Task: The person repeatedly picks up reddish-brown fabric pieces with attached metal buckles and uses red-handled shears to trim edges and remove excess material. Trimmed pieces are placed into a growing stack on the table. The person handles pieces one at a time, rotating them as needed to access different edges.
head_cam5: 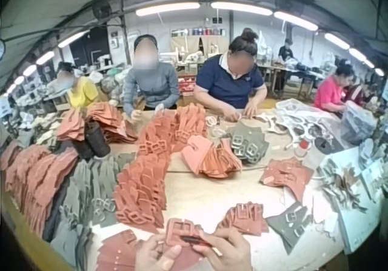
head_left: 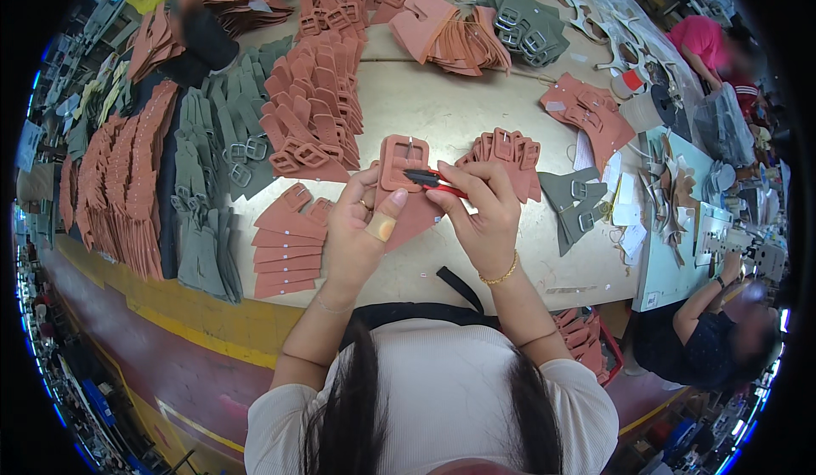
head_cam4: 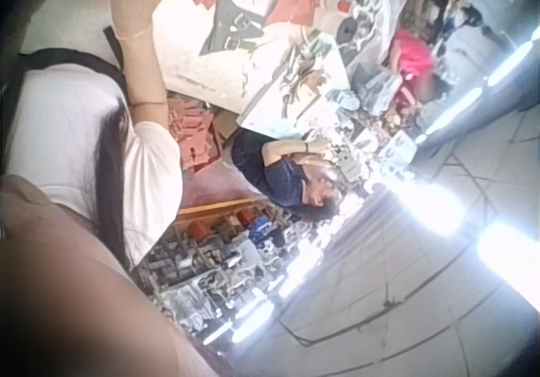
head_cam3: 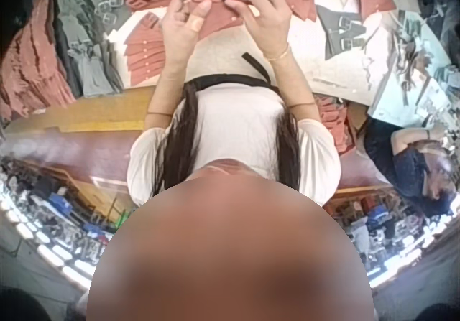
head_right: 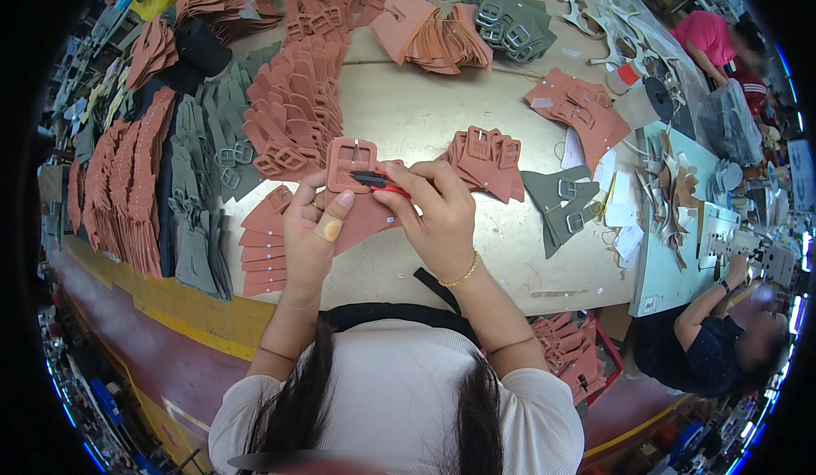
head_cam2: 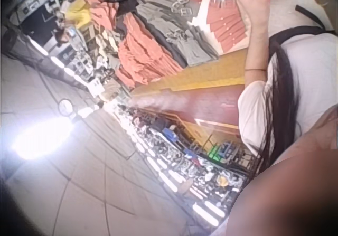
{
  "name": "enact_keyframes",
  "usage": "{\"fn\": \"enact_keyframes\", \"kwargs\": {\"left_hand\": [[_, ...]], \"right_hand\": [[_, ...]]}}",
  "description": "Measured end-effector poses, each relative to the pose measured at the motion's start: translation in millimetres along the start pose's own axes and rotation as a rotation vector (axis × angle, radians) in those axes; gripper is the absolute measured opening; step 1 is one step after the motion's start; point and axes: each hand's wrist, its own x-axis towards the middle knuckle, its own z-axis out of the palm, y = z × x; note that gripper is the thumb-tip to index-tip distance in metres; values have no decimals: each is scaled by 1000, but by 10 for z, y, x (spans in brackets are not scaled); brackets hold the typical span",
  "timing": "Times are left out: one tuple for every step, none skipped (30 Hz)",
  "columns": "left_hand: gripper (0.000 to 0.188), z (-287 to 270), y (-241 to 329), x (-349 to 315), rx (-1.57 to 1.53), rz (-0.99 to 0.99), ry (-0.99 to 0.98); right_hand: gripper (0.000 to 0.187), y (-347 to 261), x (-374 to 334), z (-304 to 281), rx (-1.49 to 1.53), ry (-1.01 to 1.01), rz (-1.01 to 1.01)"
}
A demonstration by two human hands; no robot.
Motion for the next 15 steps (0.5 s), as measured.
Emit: {"fn": "enact_keyframes", "kwargs": {"left_hand": [[33, 12, -8, 0, -1, 17, 6], [32, 22, -16, 1, -2, 34, 11], [30, 29, -23, 2, -5, 48, 18], [29, 30, -28, 3, 2, 52, 10], [29, 28, -32, 3, 7, 53, 3], [28, 24, -34, 2, 4, 58, -6], [29, 16, -35, 5, 26, 46, -25], [30, 7, -36, 7, 41, 37, -46], [30, -3, -35, 7, 58, 21, -70], [30, -11, -35, 4, 47, 8, -79], [30, -17, -36, 0, 37, -12, -91], [31, -20, -38, -4, 14, -29, -99], [31, -14, -46, -7, 13, -25, -98], [31, -5, -55, -8, -1, -16, -94], [31, 3, -64, -8, -14, -8, -91]], "right_hand": [[33, -2, -7, 0, 12, 5, 6], [33, -2, -14, 0, 23, 9, 14], [34, -1, -19, 1, 36, 4, 30], [34, 1, -24, 0, 36, 11, 21], [34, 4, -26, 1, 38, 10, 21], [34, 7, -27, 0, 39, 9, 19], [34, 10, -27, 1, 42, 10, 18], [34, 12, -28, 2, 45, 12, 17], [33, 14, -30, 2, 52, 2, 22], [33, 15, -32, 2, 47, 11, 11], [32, 16, -37, 3, 46, 10, 5], [32, 18, -42, 2, 40, 0, 17], [32, 22, -48, 2, 62, -3, 28], [33, 26, -55, 0, 79, -15, 57], [34, 33, -59, -5, 104, -17, 58]]}}
